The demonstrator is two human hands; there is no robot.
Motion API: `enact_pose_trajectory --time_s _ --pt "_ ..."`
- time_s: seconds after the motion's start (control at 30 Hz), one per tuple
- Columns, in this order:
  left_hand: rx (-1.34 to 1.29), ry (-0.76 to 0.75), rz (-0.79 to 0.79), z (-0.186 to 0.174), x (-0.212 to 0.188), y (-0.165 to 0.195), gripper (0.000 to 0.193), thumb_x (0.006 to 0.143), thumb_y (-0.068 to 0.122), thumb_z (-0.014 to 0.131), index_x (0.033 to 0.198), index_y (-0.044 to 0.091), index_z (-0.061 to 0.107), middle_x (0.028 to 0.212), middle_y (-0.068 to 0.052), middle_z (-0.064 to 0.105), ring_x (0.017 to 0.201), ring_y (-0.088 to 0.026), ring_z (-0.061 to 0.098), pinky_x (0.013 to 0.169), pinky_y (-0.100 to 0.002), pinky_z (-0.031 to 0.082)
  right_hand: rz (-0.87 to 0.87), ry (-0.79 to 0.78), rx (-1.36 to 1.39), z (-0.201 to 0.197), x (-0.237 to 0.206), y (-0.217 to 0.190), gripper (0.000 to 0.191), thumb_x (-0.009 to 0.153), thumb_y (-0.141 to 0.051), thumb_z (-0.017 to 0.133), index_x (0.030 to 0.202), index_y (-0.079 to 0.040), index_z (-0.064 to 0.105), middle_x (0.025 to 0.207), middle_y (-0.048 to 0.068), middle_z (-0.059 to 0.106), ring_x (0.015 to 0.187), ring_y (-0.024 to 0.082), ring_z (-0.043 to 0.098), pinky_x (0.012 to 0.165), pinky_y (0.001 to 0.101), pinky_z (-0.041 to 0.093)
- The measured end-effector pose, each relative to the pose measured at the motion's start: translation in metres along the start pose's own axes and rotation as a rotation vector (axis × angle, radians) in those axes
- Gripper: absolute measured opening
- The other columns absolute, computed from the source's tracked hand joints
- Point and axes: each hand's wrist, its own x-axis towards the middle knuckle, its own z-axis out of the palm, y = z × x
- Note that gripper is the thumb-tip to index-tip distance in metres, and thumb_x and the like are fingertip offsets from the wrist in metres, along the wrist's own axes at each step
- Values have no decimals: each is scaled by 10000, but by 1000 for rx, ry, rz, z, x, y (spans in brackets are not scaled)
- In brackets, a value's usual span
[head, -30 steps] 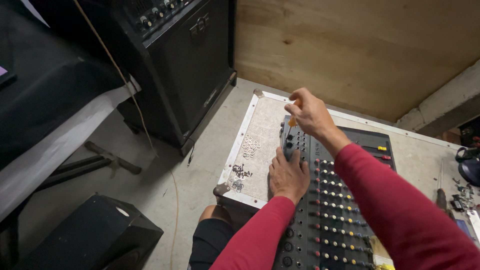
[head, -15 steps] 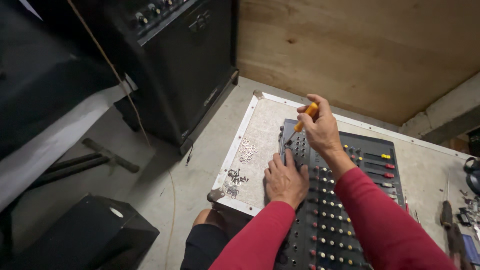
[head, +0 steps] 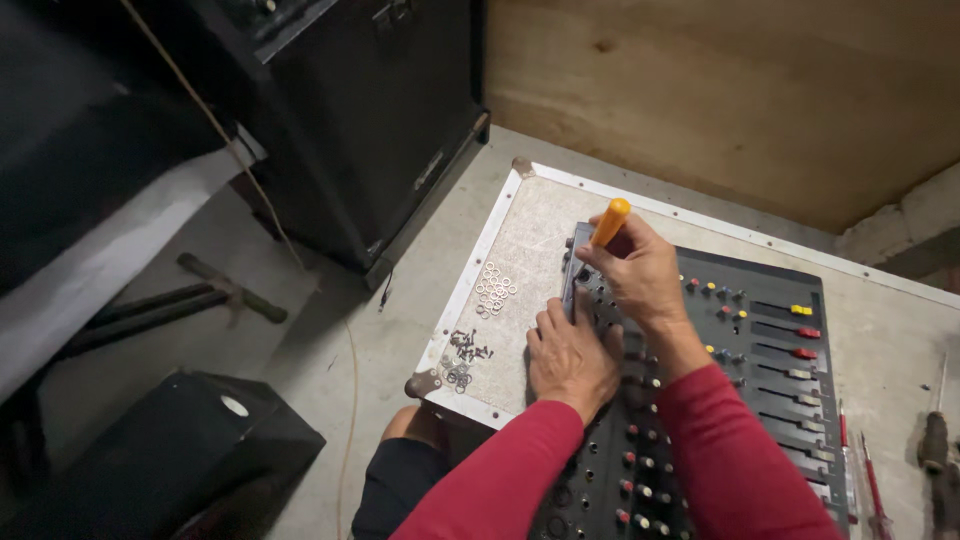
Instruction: The person repairs an audio mixing console on a workbench. They use a screwdriver to unscrew screws from the top panel, set the screws aside, then work along the fader and knob area by hand, picking up and fitting small hardware parts onto the console.
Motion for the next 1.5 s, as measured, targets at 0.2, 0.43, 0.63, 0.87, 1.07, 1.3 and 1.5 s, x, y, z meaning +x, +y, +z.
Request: enact_pose_trajectory --time_s 0.2,0.43,0.63,0.87,1.07,1.3,1.5 --pt "-20 0 -4 -3 3 6 733 903 444 635 1491 67 411 1311 -207 467 1189 -380 466 990 -522 372 -67 -211 91 -9 10 -13 425 901 -41 672 1302 -75 537 1059 18 731 1020 91 702 908 267 558" --pt "-34 -10 -14 -2 3 7 732 895 447 632 1487 76 415 1305 -202 466 1192 -380 461 981 -525 373 -119 -39 -176 -5 8 -15 317 901 -134 832 1142 -20 660 1006 75 697 910 125 658 817 291 564" --pt "-8 1 9 1 3 6 730 908 457 609 1489 57 424 1280 -211 470 1161 -384 466 972 -521 376 -35 59 -265 -10 3 -32 471 822 -102 849 1241 -55 639 967 61 736 869 117 691 790 262 577" --pt "15 19 6 2 4 4 730 899 464 619 1477 59 433 1293 -215 472 1169 -385 468 971 -522 377 -40 -15 -24 -16 8 -15 499 859 39 711 1285 -26 461 1083 104 735 997 154 719 870 288 592" --pt "-3 19 4 4 6 3 723 909 462 607 1484 65 421 1295 -220 479 1171 -388 468 984 -528 368 -133 2 238 -25 13 0 377 927 61 691 1235 -1 484 1143 110 692 1068 200 728 921 327 616" --pt "4 42 17 6 7 1 702 915 461 596 1477 71 435 1313 -226 495 1186 -387 481 995 -538 372 -146 238 25 -38 2 -13 803 895 13 726 1518 -179 257 1069 95 647 943 156 704 779 301 639" --pt "40 41 23 1 4 2 685 922 462 583 1513 153 430 1333 -221 490 1160 -381 495 960 -529 395 -305 232 -22 -35 -2 -4 688 981 28 736 1492 -145 309 1140 118 630 996 177 709 840 313 637"
